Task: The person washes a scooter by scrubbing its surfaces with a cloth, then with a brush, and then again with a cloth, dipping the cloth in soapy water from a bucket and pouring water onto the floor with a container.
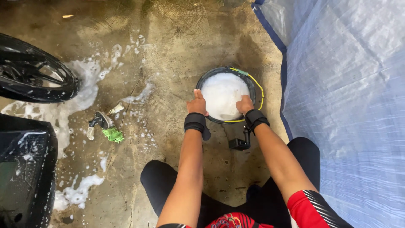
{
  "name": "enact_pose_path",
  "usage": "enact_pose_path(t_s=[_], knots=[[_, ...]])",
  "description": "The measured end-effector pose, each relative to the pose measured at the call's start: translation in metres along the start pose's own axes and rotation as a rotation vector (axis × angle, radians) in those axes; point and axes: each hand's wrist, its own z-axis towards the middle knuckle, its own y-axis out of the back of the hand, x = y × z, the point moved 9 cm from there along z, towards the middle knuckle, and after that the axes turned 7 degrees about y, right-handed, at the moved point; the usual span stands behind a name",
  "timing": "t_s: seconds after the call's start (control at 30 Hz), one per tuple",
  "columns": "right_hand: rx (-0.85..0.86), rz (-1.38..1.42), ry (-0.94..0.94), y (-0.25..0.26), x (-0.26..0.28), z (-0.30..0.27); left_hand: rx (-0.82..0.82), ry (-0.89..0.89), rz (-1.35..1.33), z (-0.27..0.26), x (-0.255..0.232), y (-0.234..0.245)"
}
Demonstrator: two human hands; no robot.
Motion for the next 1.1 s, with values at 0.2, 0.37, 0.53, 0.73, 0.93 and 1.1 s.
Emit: enact_pose_path(t_s=[0.2,0.37,0.53,0.73,0.93,1.1], knots=[[0.239,0.934,-0.371,-0.013,-0.02,-0.022,0.068,-0.025,-0.021,0.003,0.004,-0.004],[0.217,0.994,-0.337,0.04,0.042,-0.045,0.088,-0.01,-0.016,-0.005,0.003,0.003],[0.14,1.074,-0.338,0.095,0.082,-0.045,0.052,-0.012,0.025,-0.001,0.0,0.001],[0.049,0.892,-0.206,0.165,0.101,-0.039,0.072,-0.009,0.021,-0.004,0.003,0.002],[-0.013,0.849,-0.157,0.221,0.123,-0.042,0.024,-0.022,0.005,0.001,0.002,-0.003],[-0.078,0.775,-0.109,0.271,0.166,-0.055,0.088,-0.03,0.032,0.0,0.004,-0.006]])
